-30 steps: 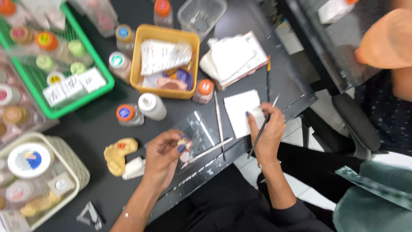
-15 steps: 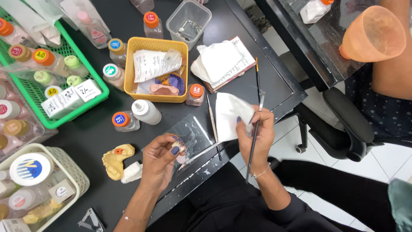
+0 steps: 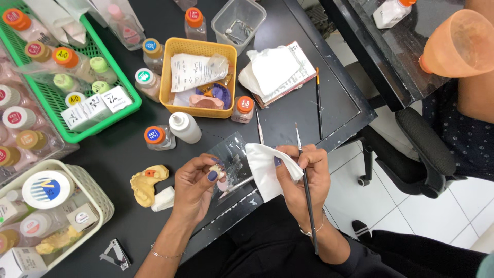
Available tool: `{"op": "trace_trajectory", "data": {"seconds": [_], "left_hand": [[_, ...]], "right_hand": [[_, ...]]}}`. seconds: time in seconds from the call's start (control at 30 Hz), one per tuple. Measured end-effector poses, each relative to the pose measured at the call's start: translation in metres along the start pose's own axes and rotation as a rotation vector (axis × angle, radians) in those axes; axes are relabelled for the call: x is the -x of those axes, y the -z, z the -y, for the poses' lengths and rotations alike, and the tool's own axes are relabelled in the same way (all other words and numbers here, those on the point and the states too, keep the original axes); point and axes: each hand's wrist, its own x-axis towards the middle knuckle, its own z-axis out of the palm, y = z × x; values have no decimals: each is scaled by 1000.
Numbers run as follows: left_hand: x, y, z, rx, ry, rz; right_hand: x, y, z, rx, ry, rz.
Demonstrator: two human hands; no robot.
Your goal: The person holds a small dental prosthesis in one hand and uses a fine brush to apply and shape ceramic material on it over a glass slab. They occasionally wipe the brush on a tissue and continue building up the material on the prosthesis.
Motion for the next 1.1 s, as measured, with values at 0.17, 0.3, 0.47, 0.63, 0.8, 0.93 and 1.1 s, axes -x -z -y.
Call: {"op": "trace_trajectory", "data": {"seconds": [0.17, 0.3, 0.47, 0.63, 0.8, 0.93, 1.1], "left_hand": [[1, -1, -1, -18, -9, 9], [1, -2, -2, -18, -11, 32], [3, -6, -3, -11, 13, 41], [5, -10, -10, 28, -40, 81], [4, -14, -10, 20, -82, 88], [2, -19, -4, -13, -45, 88], [4, -24, -5, -6, -22, 96]], "right_hand": [[7, -11, 4, 37, -29, 21], [15, -19, 6, 35, -23, 47], [22, -25, 8, -1, -73, 60], [8, -22, 2, 103, -95, -67], [-5, -7, 6, 94, -73, -99], [5, -16, 14, 122, -52, -1], [15, -28, 21, 207, 63, 125]]}}
